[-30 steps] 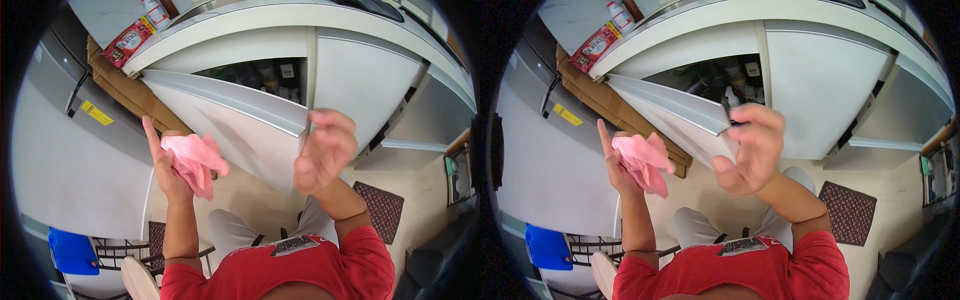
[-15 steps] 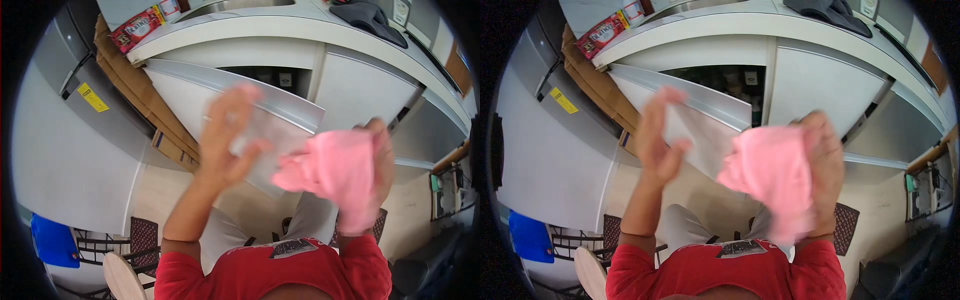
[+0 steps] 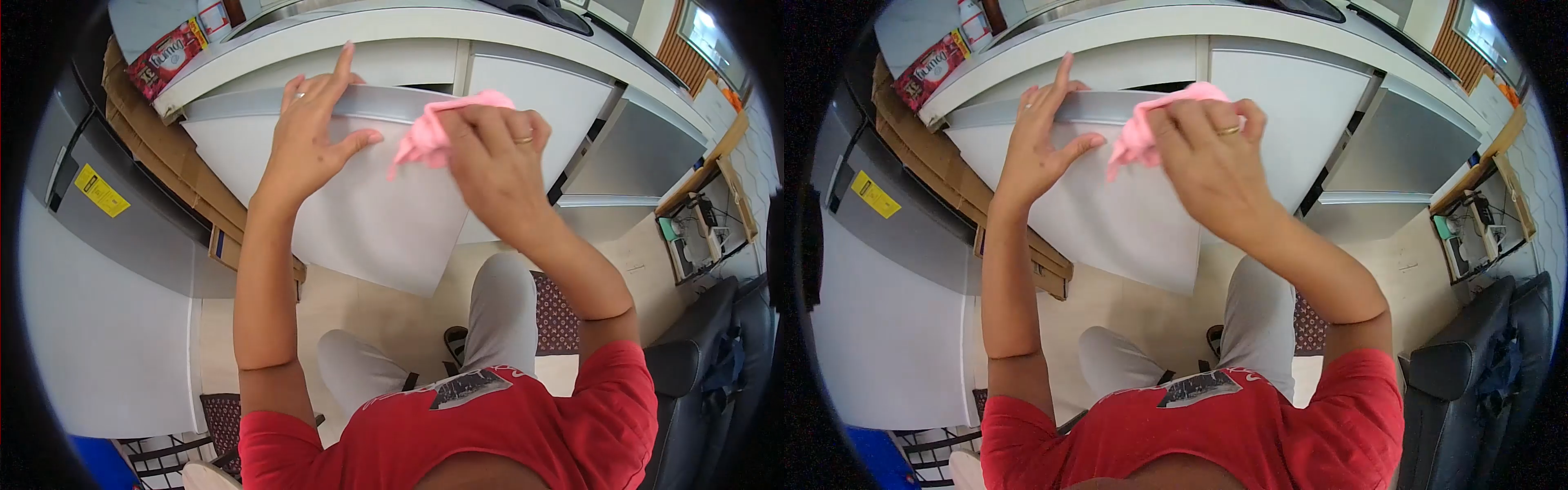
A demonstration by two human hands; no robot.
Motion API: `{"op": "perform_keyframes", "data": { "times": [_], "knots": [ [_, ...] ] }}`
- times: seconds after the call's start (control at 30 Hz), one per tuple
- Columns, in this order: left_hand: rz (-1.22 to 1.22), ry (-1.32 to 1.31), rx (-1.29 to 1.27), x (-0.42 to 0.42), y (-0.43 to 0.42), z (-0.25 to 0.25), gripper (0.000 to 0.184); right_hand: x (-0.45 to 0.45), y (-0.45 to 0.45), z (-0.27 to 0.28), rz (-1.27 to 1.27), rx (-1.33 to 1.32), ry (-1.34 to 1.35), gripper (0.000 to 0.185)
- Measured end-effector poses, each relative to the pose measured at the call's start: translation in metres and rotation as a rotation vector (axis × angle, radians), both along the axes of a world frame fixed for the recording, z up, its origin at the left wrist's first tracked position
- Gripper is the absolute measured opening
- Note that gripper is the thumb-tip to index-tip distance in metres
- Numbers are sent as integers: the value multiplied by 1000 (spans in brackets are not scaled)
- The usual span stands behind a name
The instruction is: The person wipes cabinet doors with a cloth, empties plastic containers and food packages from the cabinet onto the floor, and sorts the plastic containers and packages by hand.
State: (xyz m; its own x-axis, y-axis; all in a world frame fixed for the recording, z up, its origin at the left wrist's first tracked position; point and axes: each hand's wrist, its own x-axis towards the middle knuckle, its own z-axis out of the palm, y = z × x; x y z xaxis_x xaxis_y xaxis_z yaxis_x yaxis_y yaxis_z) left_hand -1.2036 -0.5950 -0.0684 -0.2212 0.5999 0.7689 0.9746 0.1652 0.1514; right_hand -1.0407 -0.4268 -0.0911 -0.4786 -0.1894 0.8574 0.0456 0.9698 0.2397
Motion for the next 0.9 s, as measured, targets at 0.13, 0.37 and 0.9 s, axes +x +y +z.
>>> {"op": "perform_keyframes", "data": {
  "times": [0.13,0.37,0.9],
  "knots": [
    [-105,14,58,-4,5,0,87,-17,-21,21,-34,7,-148,28],
    [-156,-103,76,-30,18,-3,92,-88,-34,31,25,-53,-277,13],
    [-407,-419,201,-29,19,-1,82,-76,-10,27,110,71,-244,11]
  ]
}}
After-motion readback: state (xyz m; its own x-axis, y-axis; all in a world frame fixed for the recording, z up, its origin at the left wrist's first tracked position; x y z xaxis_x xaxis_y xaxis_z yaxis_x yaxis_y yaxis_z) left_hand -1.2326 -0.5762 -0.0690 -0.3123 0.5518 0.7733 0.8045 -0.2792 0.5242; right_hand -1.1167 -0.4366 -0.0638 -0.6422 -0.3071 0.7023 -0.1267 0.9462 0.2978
